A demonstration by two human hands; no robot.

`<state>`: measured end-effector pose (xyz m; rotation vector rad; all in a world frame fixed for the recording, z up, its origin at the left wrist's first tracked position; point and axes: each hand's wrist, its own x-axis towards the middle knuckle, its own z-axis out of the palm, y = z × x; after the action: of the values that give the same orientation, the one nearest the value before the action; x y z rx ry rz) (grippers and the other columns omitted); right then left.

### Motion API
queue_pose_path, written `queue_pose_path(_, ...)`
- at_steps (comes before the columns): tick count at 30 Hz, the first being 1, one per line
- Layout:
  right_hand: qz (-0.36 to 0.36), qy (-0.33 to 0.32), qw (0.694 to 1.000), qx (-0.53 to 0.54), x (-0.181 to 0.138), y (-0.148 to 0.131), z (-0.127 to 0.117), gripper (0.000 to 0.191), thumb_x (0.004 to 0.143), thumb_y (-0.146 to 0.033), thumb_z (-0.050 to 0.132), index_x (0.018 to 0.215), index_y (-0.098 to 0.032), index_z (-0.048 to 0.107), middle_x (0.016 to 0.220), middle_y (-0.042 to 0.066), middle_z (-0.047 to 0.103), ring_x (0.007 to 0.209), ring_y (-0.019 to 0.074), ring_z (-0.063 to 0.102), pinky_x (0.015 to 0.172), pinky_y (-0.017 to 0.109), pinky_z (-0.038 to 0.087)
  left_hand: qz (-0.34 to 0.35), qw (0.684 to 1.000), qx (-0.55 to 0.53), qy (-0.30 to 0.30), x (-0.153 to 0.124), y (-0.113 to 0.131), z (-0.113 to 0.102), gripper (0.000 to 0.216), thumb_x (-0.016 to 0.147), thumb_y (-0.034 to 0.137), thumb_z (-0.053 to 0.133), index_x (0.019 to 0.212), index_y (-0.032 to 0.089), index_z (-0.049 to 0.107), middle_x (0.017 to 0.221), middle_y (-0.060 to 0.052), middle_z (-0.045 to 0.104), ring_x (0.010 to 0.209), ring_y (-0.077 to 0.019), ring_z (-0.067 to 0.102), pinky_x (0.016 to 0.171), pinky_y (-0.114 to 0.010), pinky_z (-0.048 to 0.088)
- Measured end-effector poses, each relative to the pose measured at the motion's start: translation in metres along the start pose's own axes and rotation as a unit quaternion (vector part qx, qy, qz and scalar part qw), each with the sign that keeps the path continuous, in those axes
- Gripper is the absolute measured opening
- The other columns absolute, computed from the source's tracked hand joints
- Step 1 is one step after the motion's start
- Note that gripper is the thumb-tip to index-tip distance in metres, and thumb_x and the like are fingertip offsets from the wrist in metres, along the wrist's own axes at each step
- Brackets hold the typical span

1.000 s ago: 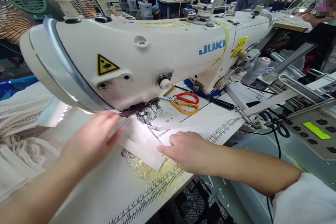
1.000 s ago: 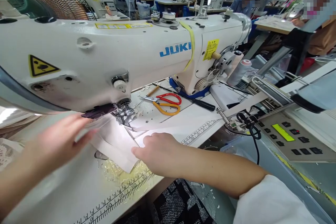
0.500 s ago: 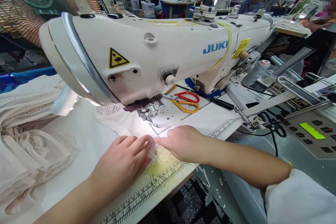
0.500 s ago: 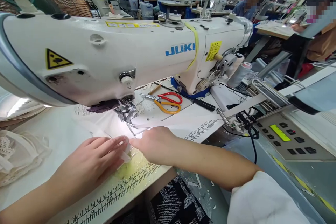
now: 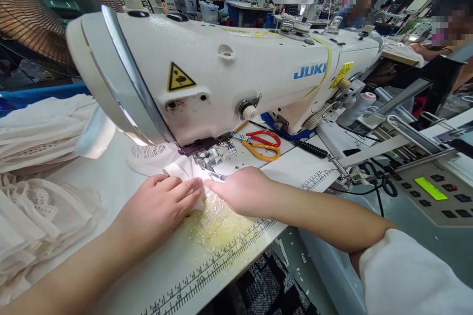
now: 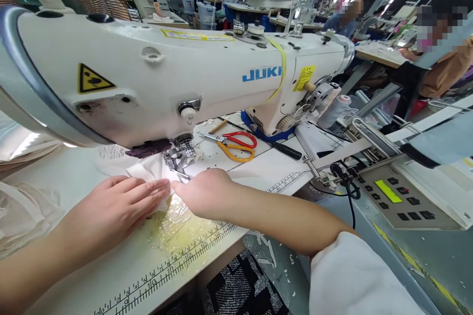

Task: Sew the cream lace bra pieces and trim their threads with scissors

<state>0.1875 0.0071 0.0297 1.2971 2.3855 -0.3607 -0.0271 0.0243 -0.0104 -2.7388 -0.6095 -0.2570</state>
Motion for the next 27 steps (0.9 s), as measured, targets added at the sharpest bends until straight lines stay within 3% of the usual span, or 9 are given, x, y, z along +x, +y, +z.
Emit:
queue_pose_path(3,0.01,-0.02,1.0,-0.004,0.006,-0.003,-0.003,0.071,0.089,-0.013,0.049,0.155,-0.021,0.025,0.082,0.01,0.071,0.075,0.0251,0.068,0.054,0.03,0.045,0.001,1.0,-0.005,-0.007,-0.002,-0.007,0.004,0.038,0.096,0.013,0.037,0.113,0.023,0.069,0.115,-0.002,0.073,0.086,-0.0248,0.063,0.074,-0.04,0.04)
queue_pose_path(8,0.036,0.009,0.999,0.018,0.014,-0.011,-0.007,0.076,0.081,-0.015,0.062,0.152,-0.014,0.034,0.076,0.01,0.071,0.068,0.0241,0.066,0.058,0.031,0.048,0.002,0.999,0.023,0.03,0.002,-0.015,0.004,0.044,0.094,0.008,0.031,0.105,0.02,0.073,0.109,-0.004,0.075,0.083,-0.0261,0.065,0.071,-0.041,0.04)
queue_pose_path(15,0.071,-0.073,0.995,-0.009,0.016,-0.025,-0.023,0.095,0.076,-0.013,0.064,0.158,-0.012,0.015,0.079,0.011,0.073,0.07,0.027,0.069,0.059,0.033,0.05,-0.007,1.0,0.028,-0.01,0.0,-0.035,0.012,0.044,0.093,0.014,0.033,0.107,0.025,0.072,0.113,-0.002,0.074,0.088,-0.0269,0.067,0.069,-0.042,0.043)
queue_pose_path(19,0.069,-0.038,0.997,0.0,0.017,-0.027,-0.019,0.095,0.069,-0.011,0.065,0.155,-0.01,0.026,0.065,0.008,0.069,0.064,0.0278,0.068,0.055,0.034,0.051,-0.017,0.999,0.033,-0.024,0.0,-0.042,0.014,0.045,0.092,0.013,0.033,0.11,0.024,0.072,0.116,-0.003,0.073,0.093,-0.027,0.068,0.07,-0.041,0.043)
queue_pose_path(21,0.067,-0.036,0.997,-0.003,0.018,-0.027,-0.014,0.094,0.07,-0.011,0.065,0.155,-0.01,0.024,0.064,0.007,0.068,0.061,0.0272,0.067,0.053,0.034,0.05,-0.025,0.998,0.044,-0.031,0.001,-0.045,0.014,0.045,0.091,0.013,0.033,0.11,0.024,0.072,0.116,-0.004,0.073,0.094,-0.0263,0.068,0.072,-0.041,0.043)
queue_pose_path(24,0.057,-0.036,0.998,-0.01,0.019,-0.026,-0.004,0.094,0.074,-0.013,0.063,0.156,-0.01,0.017,0.071,0.01,0.07,0.06,0.025,0.065,0.05,0.032,0.047,-0.036,0.997,0.05,-0.04,0.0,-0.051,0.017,0.043,0.092,0.014,0.036,0.112,0.026,0.071,0.117,-0.004,0.073,0.096,-0.0267,0.067,0.076,-0.042,0.043)
queue_pose_path(27,0.037,0.027,0.999,-0.008,0.015,-0.021,0.012,0.087,0.075,-0.015,0.061,0.154,-0.01,0.025,0.085,0.013,0.071,0.069,0.0238,0.066,0.049,0.028,0.043,-0.037,0.997,0.059,-0.015,-0.004,-0.058,0.021,0.043,0.094,0.014,0.034,0.112,0.026,0.071,0.111,-0.005,0.075,0.096,-0.0273,0.067,0.082,-0.044,0.042)
